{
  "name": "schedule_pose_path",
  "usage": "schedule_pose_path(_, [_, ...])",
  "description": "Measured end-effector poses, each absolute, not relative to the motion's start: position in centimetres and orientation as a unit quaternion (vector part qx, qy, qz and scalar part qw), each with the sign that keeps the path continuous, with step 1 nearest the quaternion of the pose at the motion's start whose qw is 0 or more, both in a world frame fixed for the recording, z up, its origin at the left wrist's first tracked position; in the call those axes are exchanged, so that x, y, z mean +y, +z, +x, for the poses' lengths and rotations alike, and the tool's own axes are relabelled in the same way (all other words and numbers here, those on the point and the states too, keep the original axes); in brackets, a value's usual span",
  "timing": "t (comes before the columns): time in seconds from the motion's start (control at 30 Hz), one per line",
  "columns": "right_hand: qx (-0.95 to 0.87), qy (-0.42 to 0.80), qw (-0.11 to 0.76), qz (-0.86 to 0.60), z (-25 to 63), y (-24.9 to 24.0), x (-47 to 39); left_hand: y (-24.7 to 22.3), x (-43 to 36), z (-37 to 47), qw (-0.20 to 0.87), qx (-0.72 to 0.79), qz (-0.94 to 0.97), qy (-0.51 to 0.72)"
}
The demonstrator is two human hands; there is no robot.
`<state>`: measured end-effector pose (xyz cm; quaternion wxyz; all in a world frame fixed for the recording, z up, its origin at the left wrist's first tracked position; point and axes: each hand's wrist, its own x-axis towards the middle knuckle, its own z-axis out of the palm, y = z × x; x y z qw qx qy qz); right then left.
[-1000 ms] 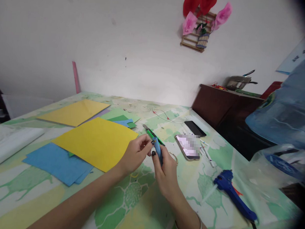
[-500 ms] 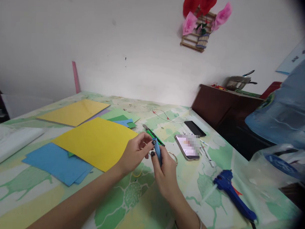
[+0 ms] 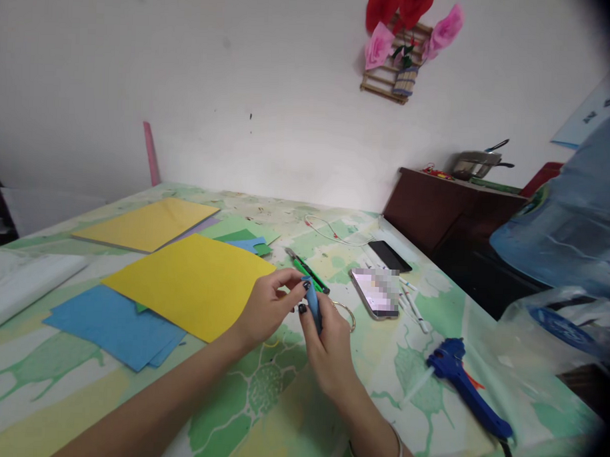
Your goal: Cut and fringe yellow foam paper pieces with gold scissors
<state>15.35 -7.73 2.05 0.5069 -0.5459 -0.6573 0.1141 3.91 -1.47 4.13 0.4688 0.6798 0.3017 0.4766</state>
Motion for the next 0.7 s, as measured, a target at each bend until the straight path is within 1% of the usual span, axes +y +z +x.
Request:
schedule_pose_path(0.37, [-0.642, 0.177, 0.511, -0.544, 15.43, 1.61, -7.63, 4.15, -1.46, 3.75, 0.504, 0.284, 0.666, 0.471])
schedule_pose_path(0.7, [-0.658, 0.139, 0.516, -0.530, 15.42, 1.88, -7.66, 4.19, -1.57, 3.78, 0.494, 0.280, 0.675, 0.471])
